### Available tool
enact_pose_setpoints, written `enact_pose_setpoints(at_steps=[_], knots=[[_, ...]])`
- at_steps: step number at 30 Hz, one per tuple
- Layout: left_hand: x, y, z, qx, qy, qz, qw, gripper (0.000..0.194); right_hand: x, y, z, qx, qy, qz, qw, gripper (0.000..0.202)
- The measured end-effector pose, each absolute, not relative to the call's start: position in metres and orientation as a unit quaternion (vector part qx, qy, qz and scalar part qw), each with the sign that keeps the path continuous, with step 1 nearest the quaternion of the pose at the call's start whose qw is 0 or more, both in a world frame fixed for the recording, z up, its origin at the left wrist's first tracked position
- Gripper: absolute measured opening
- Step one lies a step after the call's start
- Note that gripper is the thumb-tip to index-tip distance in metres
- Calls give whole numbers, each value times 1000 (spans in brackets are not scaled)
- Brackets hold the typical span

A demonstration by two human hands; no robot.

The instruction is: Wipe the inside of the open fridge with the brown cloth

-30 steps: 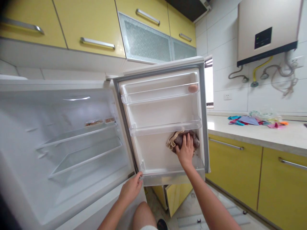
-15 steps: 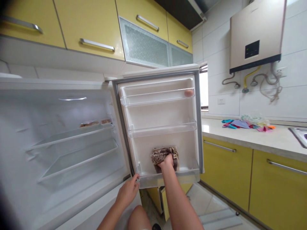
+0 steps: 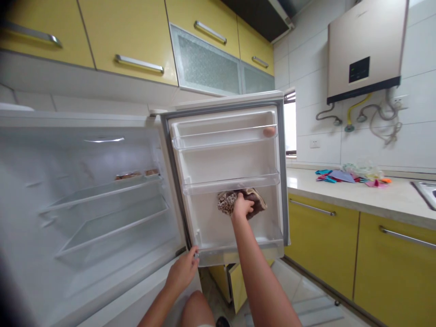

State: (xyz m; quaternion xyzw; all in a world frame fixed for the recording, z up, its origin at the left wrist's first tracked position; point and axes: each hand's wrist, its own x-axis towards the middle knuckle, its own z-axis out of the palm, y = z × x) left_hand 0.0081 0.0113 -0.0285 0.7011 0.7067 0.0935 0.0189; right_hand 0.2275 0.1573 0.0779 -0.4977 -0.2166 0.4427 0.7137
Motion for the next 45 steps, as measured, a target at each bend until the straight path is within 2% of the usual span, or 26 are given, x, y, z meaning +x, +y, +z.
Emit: enact_pose_setpoints(at_steps=[2, 4, 7, 9, 12, 15, 18, 21, 29, 32, 37, 40, 45], knots=[[7, 12, -29, 703, 704, 93, 19, 35, 222, 151, 79, -534, -244, 361, 725, 81], [7, 12, -29, 705, 703, 91, 19, 35, 214, 143, 69, -552, -302, 282, 724, 83], [6, 10, -27, 704, 705, 88, 21, 34, 208, 134, 37, -597, -430, 119, 667, 78], [7, 9, -26, 704, 704, 87, 22, 32, 212, 135, 14, -640, -443, 67, 624, 79], [8, 7, -25, 706, 702, 90, 21, 32, 227, 142, -11, -707, -344, 121, 606, 85], [9, 7, -24, 703, 705, 91, 27, 33, 245, 152, -18, -747, -262, 175, 586, 82], [10, 8, -23, 700, 708, 87, 39, 33, 256, 158, -14, -760, -240, 196, 571, 71], [9, 8, -22, 703, 706, 83, 38, 33, 259, 160, -5, -750, -262, 187, 578, 69], [8, 6, -26, 707, 701, 91, 23, 34, 258, 159, 29, -675, -363, 103, 634, 83], [9, 6, -25, 704, 704, 89, 29, 34, 262, 159, 43, -652, -418, 29, 632, 86], [12, 5, -25, 698, 708, 97, 42, 30, 272, 151, 37, -642, -530, -88, 548, 85], [14, 5, -26, 693, 712, 101, 45, 30, 268, 144, 24, -578, -650, -115, 479, 80], [14, 5, -27, 691, 715, 97, 48, 32, 227, 136, 38, -407, -809, -4, 423, 69]])
